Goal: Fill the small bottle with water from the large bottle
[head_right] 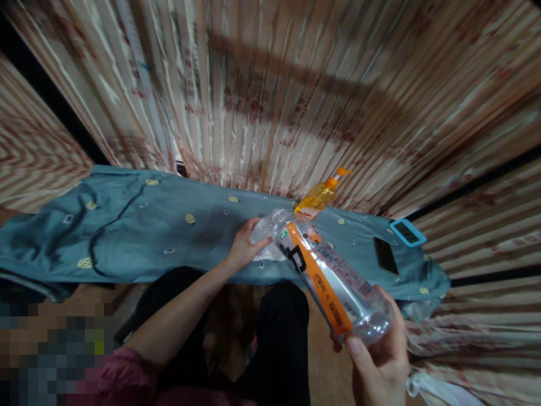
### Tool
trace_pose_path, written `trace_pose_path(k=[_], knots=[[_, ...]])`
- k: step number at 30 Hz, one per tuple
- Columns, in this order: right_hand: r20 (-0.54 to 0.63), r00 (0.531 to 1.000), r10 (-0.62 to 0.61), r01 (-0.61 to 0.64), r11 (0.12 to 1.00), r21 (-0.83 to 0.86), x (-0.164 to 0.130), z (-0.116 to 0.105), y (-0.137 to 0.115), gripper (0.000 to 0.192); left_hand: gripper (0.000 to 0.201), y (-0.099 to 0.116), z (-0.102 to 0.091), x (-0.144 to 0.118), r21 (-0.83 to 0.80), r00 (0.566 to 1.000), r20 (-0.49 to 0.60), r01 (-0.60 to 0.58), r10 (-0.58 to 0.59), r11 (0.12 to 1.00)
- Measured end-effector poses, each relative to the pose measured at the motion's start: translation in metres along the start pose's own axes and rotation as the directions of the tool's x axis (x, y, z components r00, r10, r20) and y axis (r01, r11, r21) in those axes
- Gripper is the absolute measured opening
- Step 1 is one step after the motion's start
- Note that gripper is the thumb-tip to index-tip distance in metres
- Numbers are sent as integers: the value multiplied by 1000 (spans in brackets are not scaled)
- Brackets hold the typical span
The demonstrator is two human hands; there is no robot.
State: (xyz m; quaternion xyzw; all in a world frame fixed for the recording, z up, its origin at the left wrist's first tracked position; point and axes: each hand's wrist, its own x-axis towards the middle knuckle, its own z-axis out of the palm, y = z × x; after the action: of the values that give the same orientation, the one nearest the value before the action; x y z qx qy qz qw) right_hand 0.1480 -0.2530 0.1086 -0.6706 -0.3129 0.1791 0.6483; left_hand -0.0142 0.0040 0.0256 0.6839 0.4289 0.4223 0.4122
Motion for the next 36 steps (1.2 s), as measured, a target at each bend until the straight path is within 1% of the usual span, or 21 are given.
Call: trace_pose_path(k=[4,13,16,19,23,25,28,33,36], knots=[[-9,1000,28,-28,1000,-13,-3,5,-7,90,50,1,-1,0,12,1000,-8,6,-5,1000],[-30,997,64,-65,998,-18,-6,11,-17,98,51,0,-1,0,8,1000,2,7,-7,1000],[-26,998,54,-54,999,0,-5,10,-16,95,52,0,-1,1,14,1000,7,15,-16,1000],[-9,1000,19,-19,1000,3,-3,5,-10,92,51,1,0,1,17,1000,5,20,-20,1000],[1,1000,17,-17,1000,-7,-1,1,-3,94,52,1,0,0,22,1000,2,23,-23,999],[-15,1000,17,-17,1000,2,-1,1,-2,95,52,1,0,0,21,1000,6,19,-20,1000],[-31,999,24,-23,1000,18,-2,4,-6,95,51,1,0,0,17,1000,7,14,-14,1000],[-25,998,54,-55,998,-31,-6,10,-16,99,51,0,0,0,9,1000,-4,6,-6,1000],[-33,997,67,-68,998,-10,-7,12,-20,100,51,0,0,0,6,1000,0,4,-4,1000]])
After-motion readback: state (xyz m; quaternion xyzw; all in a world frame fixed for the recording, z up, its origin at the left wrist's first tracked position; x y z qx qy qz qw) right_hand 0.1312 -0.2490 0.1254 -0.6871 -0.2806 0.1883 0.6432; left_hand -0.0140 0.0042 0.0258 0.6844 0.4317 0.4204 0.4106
